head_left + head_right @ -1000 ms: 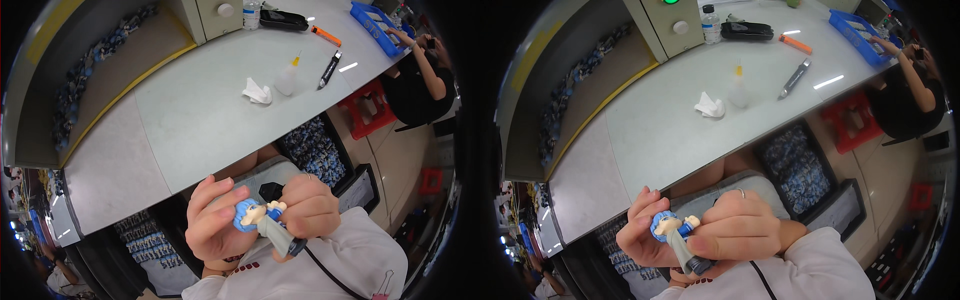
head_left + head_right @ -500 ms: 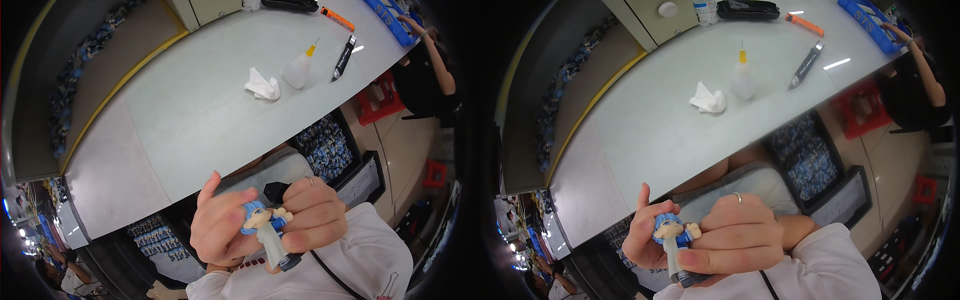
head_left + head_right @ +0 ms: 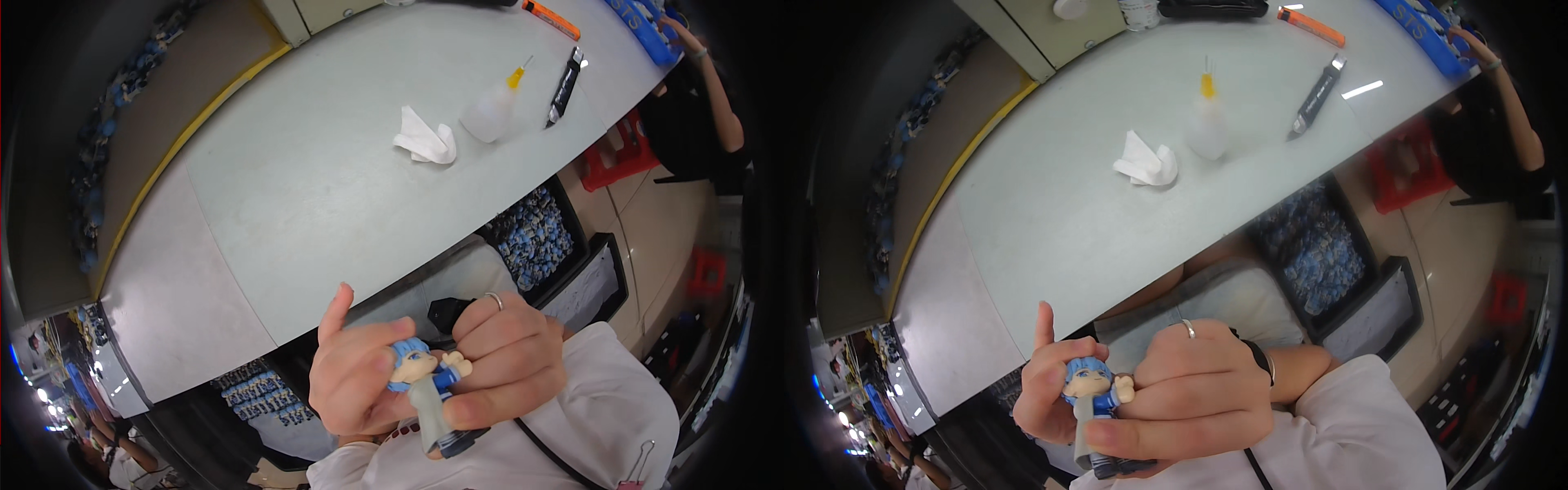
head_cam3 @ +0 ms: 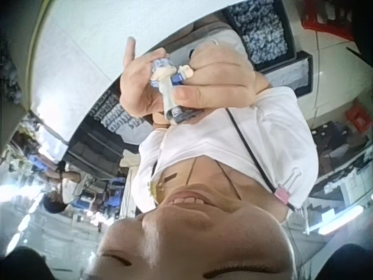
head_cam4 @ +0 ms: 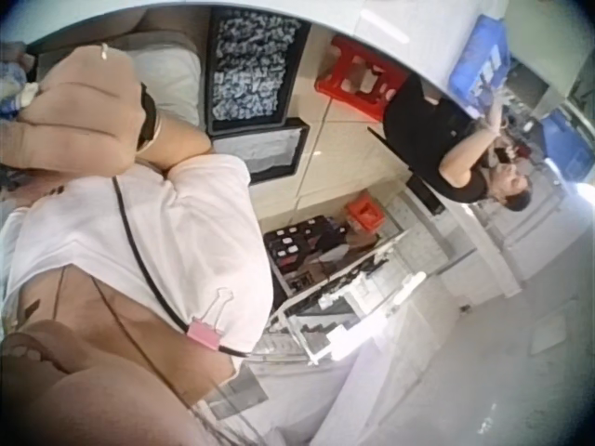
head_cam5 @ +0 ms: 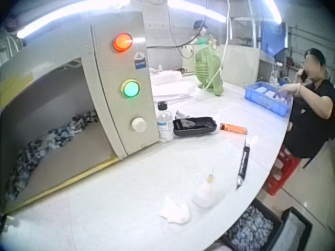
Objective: Gluing parts of a small blue-haired figurine at a workbench.
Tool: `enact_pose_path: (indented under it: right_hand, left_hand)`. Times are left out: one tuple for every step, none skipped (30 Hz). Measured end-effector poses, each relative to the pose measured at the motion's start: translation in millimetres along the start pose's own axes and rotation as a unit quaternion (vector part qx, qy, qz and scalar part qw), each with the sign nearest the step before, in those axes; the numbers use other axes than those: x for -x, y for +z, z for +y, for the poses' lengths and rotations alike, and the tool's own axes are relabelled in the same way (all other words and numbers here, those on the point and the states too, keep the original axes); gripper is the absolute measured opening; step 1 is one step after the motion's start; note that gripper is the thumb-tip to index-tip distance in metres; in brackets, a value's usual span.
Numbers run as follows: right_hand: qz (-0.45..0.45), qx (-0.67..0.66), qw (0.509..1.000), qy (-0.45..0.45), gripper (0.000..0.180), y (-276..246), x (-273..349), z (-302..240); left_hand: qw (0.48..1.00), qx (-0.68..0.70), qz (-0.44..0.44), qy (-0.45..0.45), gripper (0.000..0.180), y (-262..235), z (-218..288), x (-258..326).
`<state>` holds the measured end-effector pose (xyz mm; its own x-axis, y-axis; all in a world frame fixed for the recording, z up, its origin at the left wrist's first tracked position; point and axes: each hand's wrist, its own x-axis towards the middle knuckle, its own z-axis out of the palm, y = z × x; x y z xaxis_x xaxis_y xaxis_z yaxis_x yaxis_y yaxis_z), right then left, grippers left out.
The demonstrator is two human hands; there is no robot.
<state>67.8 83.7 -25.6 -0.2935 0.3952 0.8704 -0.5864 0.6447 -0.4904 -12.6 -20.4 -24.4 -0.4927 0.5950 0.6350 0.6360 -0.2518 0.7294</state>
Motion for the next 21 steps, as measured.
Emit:
enact_pose_path:
  right_hand:
    - [0.004,0.003,1.000,0.001,0.013,1.8,0.3,0.3]
    - [0.017,0.009,1.000,-0.003,0.012,4.9,0.4,0.7]
    - [0.030,0.015,0.999,-0.007,0.011,6.4,0.8,0.6]
    - [0.032,0.018,0.999,-0.006,0.011,5.3,0.8,-2.2]
    - [0.019,0.022,1.000,0.003,0.015,3.8,0.0,-6.4]
    - [0.006,0.027,1.000,0.013,0.020,1.6,-1.3,-9.4]
    - [0.008,0.026,1.000,0.015,0.020,-0.1,-1.5,-7.4]
    - [-0.053,0.006,0.999,-0.004,0.019,-4.9,-2.0,-3.8]
    - [-0.114,-0.014,0.993,-0.023,0.018,-8.4,-1.7,-1.8]
    - [-0.112,-0.016,0.993,-0.024,0.018,-12.1,-4.3,-2.8]
    - [-0.138,-0.005,0.990,-0.021,0.017,-15.1,-6.9,-3.6]
    - [-0.164,0.005,0.986,-0.017,0.017,-17.5,-8.7,-4.0]
    - [-0.164,0.006,0.986,-0.018,0.017,-20.4,-9.3,-4.8]
    - [-0.177,0.014,0.984,-0.024,0.018,-23.0,-9.8,-5.7]
    - [-0.191,0.022,0.981,-0.031,0.019,-24.2,-10.3,-6.4]
    - [-0.192,0.019,0.981,-0.032,0.019,-20.8,-9.7,-4.4]
    - [-0.159,0.021,0.986,-0.043,0.022,-15.0,-9.2,-2.2]
    - [-0.125,0.024,0.990,-0.053,0.026,-10.2,-8.9,0.1]
    - [-0.124,0.026,0.991,-0.052,0.026,-6.9,-9.0,2.1]
    - [-0.132,0.019,0.990,-0.053,0.027,-4.5,-9.7,5.0]
    - [-0.139,0.013,0.989,-0.053,0.029,-3.7,-10.4,7.7]
  left_hand:
    - [1.000,0.001,-0.005,0.000,0.050,0.5,-0.9,1.2]
    - [1.000,-0.009,0.001,-0.003,0.048,0.5,-1.2,2.7]
    - [1.000,-0.019,0.007,-0.005,0.048,1.1,-1.3,3.2]
    - [1.000,-0.017,0.004,-0.006,0.048,5.8,0.4,3.7]
    - [0.999,-0.025,0.040,-0.004,0.041,13.1,3.2,4.7]
    - [0.997,-0.032,0.076,-0.002,0.034,20.4,5.9,5.5]
    - [0.997,-0.034,0.073,-0.003,0.034,23.9,6.0,7.1]
    - [0.992,-0.031,0.118,-0.018,0.033,27.4,5.8,8.6]
    - [0.986,-0.027,0.164,-0.034,0.031,28.2,4.0,9.5]
    - [0.986,-0.029,0.163,-0.032,0.031,27.2,2.7,7.4]
    - [0.990,0.020,0.135,-0.032,0.033,24.1,-0.3,5.5]
    - [0.991,0.070,0.106,-0.031,0.035,20.8,-3.9,4.1]
    - [0.989,0.122,0.077,-0.031,0.037,20.1,-7.4,3.4]
    - [0.974,0.216,0.056,-0.025,0.038,22.3,-12.0,2.5]
    - [0.974,0.217,0.055,-0.024,0.038,21.3,-12.5,2.4]
    - [0.909,0.406,0.052,-0.076,0.038,19.0,-13.9,3.7]
    - [0.805,0.578,0.046,-0.125,0.039,17.8,-15.3,4.5]
    - [0.752,0.642,0.088,-0.122,0.040,22.2,-16.3,5.3]
    - [0.752,0.642,0.086,-0.123,0.040,20.6,-20.6,5.5]
    - [0.746,0.646,0.037,-0.157,0.040,17.5,-25.9,5.7]
    - [0.737,0.648,-0.012,-0.191,0.040,15.7,-28.6,5.6]
